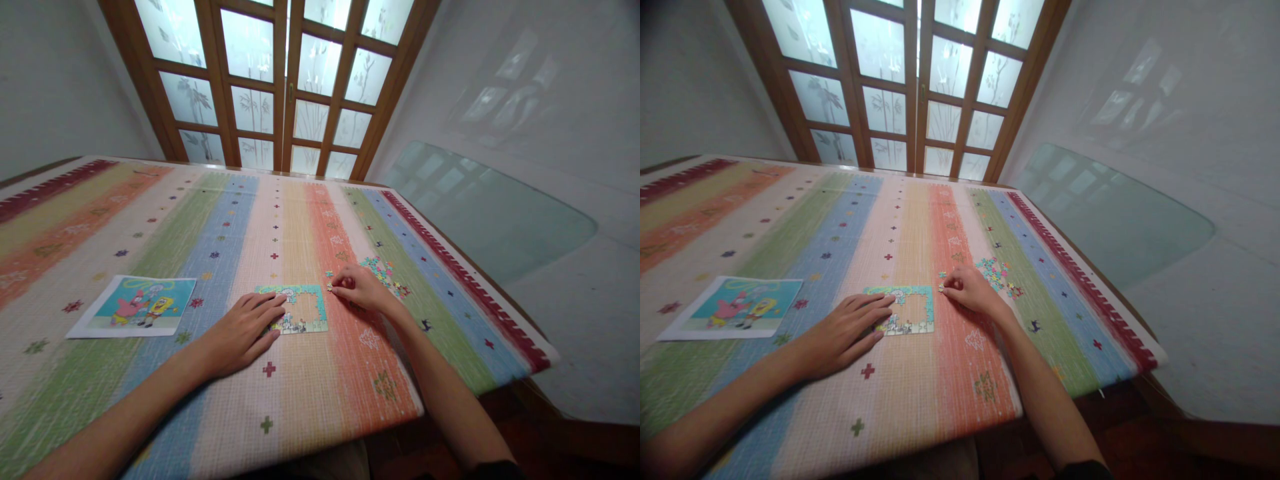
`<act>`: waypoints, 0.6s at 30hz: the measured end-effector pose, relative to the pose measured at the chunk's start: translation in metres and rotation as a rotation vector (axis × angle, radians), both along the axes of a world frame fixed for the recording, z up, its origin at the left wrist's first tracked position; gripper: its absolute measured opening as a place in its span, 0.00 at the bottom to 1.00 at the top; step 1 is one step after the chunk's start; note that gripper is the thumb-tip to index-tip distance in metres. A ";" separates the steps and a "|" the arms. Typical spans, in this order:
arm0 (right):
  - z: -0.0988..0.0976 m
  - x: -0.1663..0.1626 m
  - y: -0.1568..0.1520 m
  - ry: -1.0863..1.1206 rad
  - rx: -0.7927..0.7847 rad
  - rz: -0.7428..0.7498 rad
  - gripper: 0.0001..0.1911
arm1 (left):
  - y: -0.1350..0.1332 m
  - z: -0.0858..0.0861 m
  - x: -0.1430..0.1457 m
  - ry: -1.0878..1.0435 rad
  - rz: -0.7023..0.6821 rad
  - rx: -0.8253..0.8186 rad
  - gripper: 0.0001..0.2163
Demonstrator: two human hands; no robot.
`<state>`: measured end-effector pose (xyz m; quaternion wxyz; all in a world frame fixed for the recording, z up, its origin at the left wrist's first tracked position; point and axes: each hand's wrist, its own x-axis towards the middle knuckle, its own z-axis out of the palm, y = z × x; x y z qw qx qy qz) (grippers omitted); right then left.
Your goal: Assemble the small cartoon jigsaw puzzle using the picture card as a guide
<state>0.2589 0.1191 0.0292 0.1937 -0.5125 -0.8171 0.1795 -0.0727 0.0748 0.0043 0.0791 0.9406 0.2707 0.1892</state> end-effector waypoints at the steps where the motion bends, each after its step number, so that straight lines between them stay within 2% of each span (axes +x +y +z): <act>1: 0.000 -0.001 0.000 0.008 -0.005 -0.009 0.02 | 0.000 0.000 0.000 -0.003 0.001 -0.001 0.14; 18: 0.002 -0.005 -0.007 -0.004 -0.050 0.038 0.05 | 0.001 -0.002 -0.001 -0.015 0.002 -0.014 0.15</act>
